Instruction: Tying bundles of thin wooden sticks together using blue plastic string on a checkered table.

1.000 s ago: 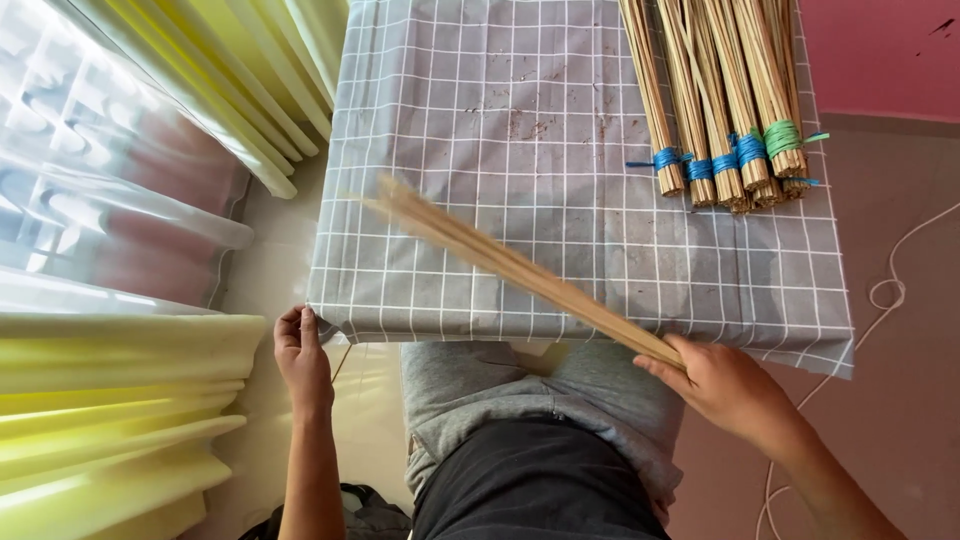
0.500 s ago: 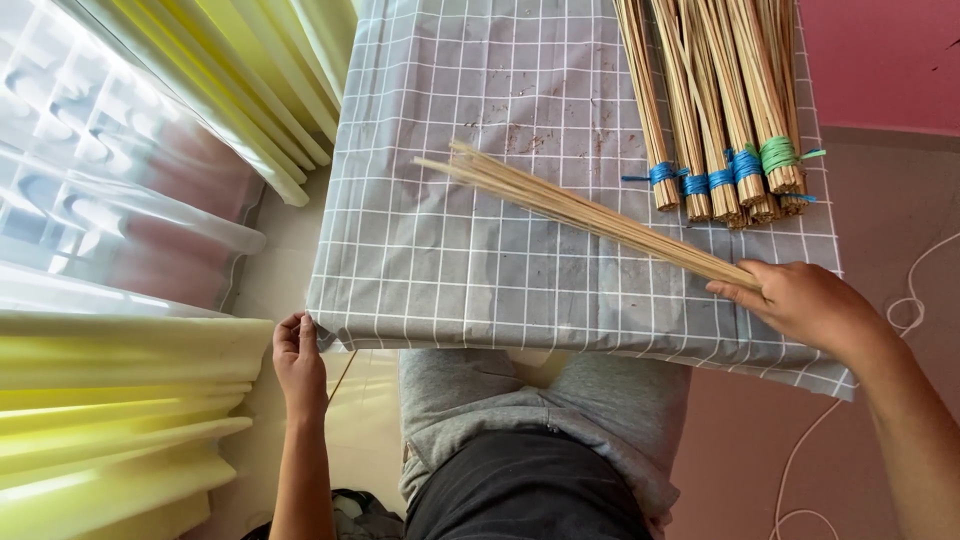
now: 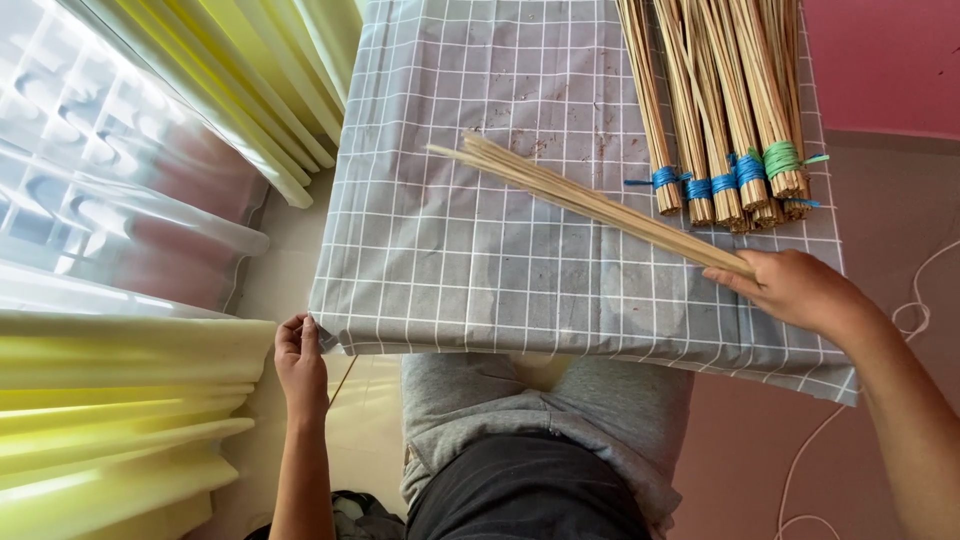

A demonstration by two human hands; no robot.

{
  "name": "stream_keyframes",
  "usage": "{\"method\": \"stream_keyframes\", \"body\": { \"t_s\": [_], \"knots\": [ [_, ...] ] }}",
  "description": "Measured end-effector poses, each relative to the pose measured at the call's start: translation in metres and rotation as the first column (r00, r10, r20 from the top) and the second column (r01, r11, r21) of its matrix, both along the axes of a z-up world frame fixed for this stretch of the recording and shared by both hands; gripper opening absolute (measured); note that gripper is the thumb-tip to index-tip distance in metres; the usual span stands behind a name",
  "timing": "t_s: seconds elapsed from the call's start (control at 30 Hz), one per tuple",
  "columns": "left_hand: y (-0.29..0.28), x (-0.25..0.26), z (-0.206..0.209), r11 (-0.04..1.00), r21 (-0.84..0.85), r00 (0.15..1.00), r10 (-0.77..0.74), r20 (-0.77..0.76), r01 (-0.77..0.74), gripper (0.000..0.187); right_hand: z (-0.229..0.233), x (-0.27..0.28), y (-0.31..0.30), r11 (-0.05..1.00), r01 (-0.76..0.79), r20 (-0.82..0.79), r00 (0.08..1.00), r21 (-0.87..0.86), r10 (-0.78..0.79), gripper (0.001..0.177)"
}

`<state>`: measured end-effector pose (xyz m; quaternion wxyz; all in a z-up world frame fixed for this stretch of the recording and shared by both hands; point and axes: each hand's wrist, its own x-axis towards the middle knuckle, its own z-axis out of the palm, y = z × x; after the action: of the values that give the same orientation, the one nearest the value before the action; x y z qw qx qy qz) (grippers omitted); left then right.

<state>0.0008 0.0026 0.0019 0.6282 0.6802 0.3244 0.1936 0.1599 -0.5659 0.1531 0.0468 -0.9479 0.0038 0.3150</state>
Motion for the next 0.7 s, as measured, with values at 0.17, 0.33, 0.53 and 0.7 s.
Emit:
{"method": "stream_keyframes", "body": {
  "t_s": [0.17,0.33,0.53,0.7],
  "knots": [
    [0.0,-0.002,0.002,0.999,0.036,1.0,-0.01,-0.022,0.011,0.02,0.003,-0.022,-0.015,0.992,0.096,-0.011,0.995,0.088,-0.095,0.052],
    [-0.018,-0.009,0.006,0.984,0.162,0.997,0.072,0.029,-0.075,0.023,-0.007,-0.073,-0.024,0.989,0.109,-0.154,0.984,0.102,-0.092,0.045],
    [-0.113,-0.053,-0.011,0.918,0.389,0.992,-0.11,0.057,0.08,0.019,-0.045,-0.114,-0.067,0.979,-0.038,-0.222,0.972,0.201,0.084,0.033],
    [-0.178,-0.028,0.011,0.479,-0.741,0.746,-0.665,0.043,0.471,0.103,-0.036,-0.104,-0.07,0.997,-0.03,-0.19,0.982,-0.075,0.015,0.034]
  ]
}}
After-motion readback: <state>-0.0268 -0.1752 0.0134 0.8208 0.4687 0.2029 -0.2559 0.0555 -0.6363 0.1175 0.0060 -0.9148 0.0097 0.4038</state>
